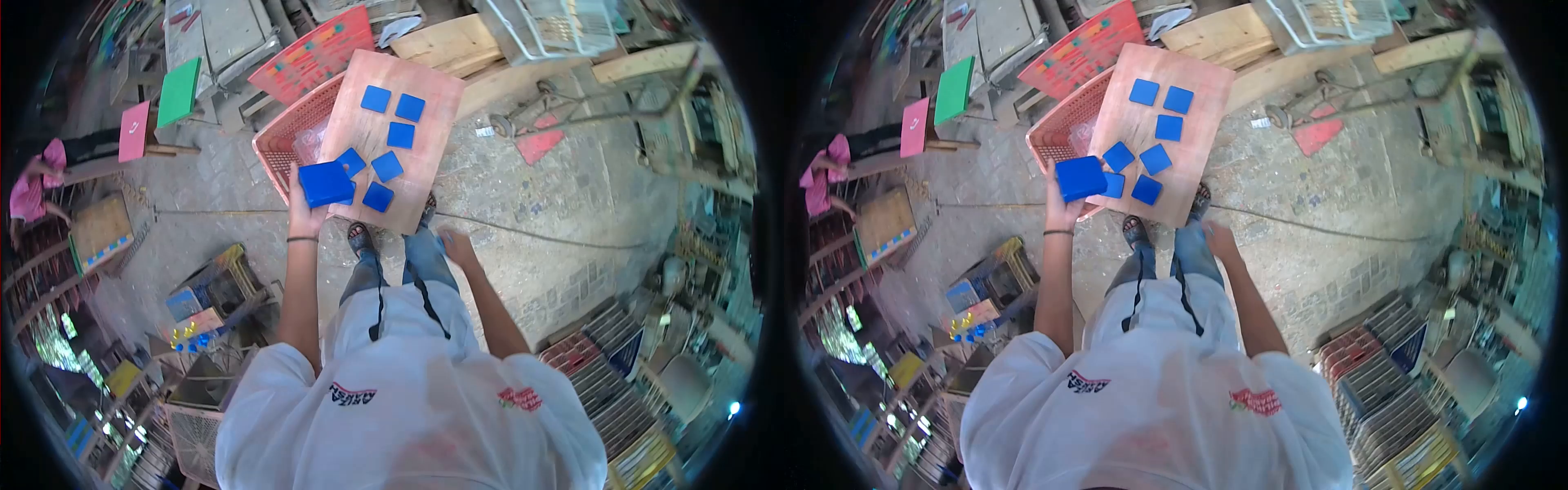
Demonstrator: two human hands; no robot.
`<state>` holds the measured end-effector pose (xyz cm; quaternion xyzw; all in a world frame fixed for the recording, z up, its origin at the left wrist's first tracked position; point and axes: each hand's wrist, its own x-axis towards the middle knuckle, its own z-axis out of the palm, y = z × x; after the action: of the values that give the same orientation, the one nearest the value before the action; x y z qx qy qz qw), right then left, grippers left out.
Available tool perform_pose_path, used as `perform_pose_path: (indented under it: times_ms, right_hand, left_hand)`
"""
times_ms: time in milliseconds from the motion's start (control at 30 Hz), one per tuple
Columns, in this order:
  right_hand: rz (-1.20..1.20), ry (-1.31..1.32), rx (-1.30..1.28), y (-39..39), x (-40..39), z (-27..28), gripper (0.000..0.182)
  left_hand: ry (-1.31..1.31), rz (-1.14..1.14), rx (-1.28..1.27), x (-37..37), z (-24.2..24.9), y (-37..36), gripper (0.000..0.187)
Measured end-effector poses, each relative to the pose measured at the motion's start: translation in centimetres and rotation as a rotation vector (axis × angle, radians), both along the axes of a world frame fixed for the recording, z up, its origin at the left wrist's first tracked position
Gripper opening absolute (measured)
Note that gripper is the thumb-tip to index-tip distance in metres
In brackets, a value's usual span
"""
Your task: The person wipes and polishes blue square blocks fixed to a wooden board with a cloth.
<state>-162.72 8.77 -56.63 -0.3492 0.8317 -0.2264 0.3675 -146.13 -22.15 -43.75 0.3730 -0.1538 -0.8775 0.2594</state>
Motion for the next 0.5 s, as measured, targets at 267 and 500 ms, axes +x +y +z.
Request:
perform_pose_path:
  times_ms: [267,500]
  right_hand:
    - [-0.261,-0.266,0.490,18.8,-1.3,-3.7,0.030]
    - [-0.512,-0.435,0.528,18.7,-3.6,-4.4,0.024]
  left_hand:
    - [-0.448,0.032,0.049,-9.2,-20.4,-7.1,0.024]
    - [-0.719,-0.311,-0.047,-10.8,-32.7,-11.1,0.021]
